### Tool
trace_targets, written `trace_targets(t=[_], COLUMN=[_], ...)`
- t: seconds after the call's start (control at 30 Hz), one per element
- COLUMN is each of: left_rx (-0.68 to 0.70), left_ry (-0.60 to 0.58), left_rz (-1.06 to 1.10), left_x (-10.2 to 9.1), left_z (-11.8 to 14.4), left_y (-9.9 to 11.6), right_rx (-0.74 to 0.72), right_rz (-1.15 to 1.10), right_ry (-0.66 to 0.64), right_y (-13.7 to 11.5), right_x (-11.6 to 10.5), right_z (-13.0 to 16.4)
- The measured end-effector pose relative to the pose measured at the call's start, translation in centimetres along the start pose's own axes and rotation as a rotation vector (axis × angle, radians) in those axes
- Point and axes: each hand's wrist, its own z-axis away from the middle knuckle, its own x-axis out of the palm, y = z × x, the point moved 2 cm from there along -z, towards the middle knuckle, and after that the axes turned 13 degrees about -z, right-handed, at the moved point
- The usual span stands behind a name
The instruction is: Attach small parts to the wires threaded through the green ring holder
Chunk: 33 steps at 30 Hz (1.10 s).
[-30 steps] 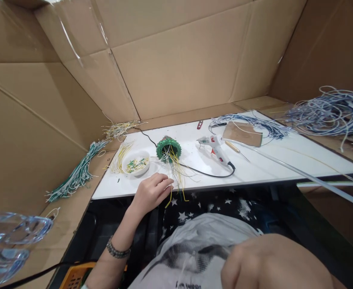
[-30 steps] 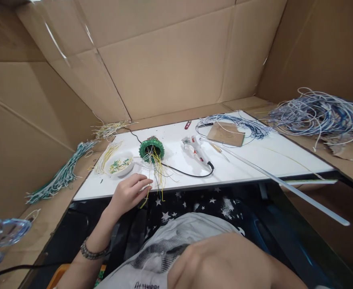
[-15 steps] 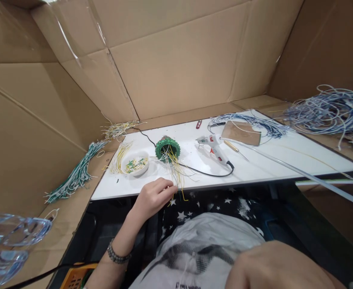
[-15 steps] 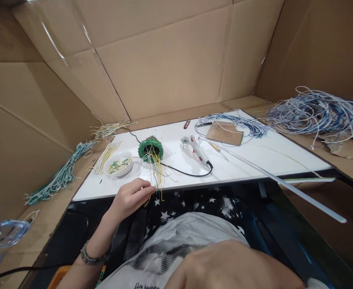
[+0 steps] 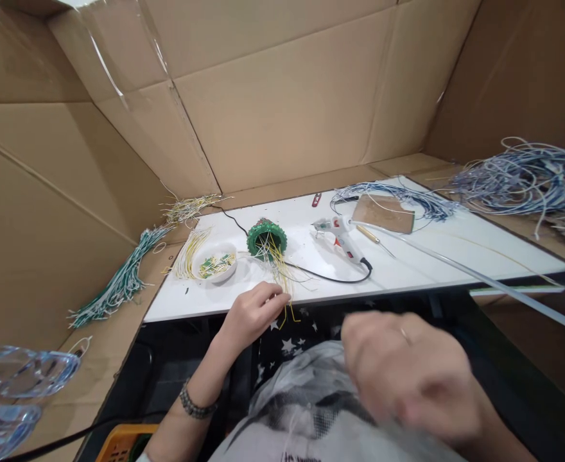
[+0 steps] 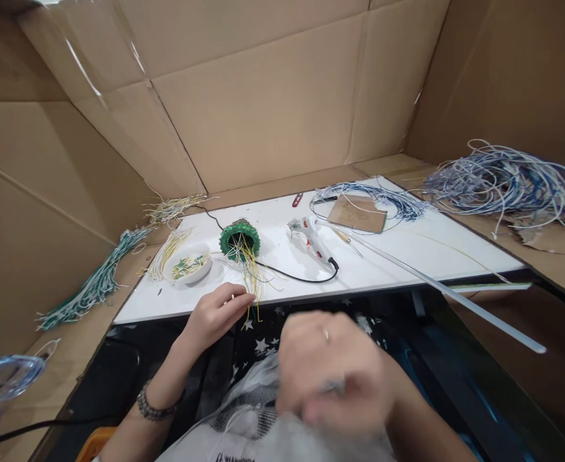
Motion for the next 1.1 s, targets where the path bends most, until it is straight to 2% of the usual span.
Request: trace_targets(t=[0.07, 0.13, 0.23, 0.37, 0.5, 0.57, 0.67, 0.77, 0.87, 1.0, 1.1], left_rx=[0.046, 0.075, 0.082, 0.054, -0.099, -0.154, -0.166, -0.181, -0.184, -0.212, -0.219], left_ry=[-0.018, -0.04, -0.054, -0.056, -0.004, 0.003, -0.005, 0.038, 0.087, 0.101, 0.115], left_rz=[0.009, 0.017, 0.006, -0.032, -0.113, -0.162, -0.219, -0.268, -0.297, -0.288, -0.296], left_x=[0.2, 0.4, 0.4, 0.2, 0.0, 0.1, 0.3, 0.5, 0.7, 0.9, 0.7], left_z=[0.1, 0.2, 0.0, -0.2, 0.1, 0.4, 0.7, 0.7, 0.6, 0.2, -0.3], left_y=[0.2, 0.5, 0.7, 0.5, -0.3, -0.6, -0.9, -1.4, -2.3, -3.3, -3.7], right_rx=[0.019, 0.12, 0.251, 0.309, 0.371, 0.403, 0.439, 0.449, 0.38, 0.229, 0.181], right_rz=[0.017, 0.161, 0.348, 0.492, 0.588, 0.587, 0.534, 0.47, 0.481, 0.625, 0.721], right_ry=[0.189, 0.349, 0.377, 0.225, 0.09, 0.053, -0.001, -0.083, -0.212, -0.429, -0.505], right_y=[1.1, 3.0, 5.9, 8.3, 9.4, 9.5, 9.7, 10.1, 10.5, 10.9, 10.9], right_x=[-0.8, -1.1, -0.8, -0.1, 0.7, 1.1, 1.5, 1.6, 1.4, 1.8, 2.4], right_z=[-0.6, -1.1, -1.4, -1.8, -3.1, -3.7, -4.3, -4.6, -5.2, -6.3, -7.2])
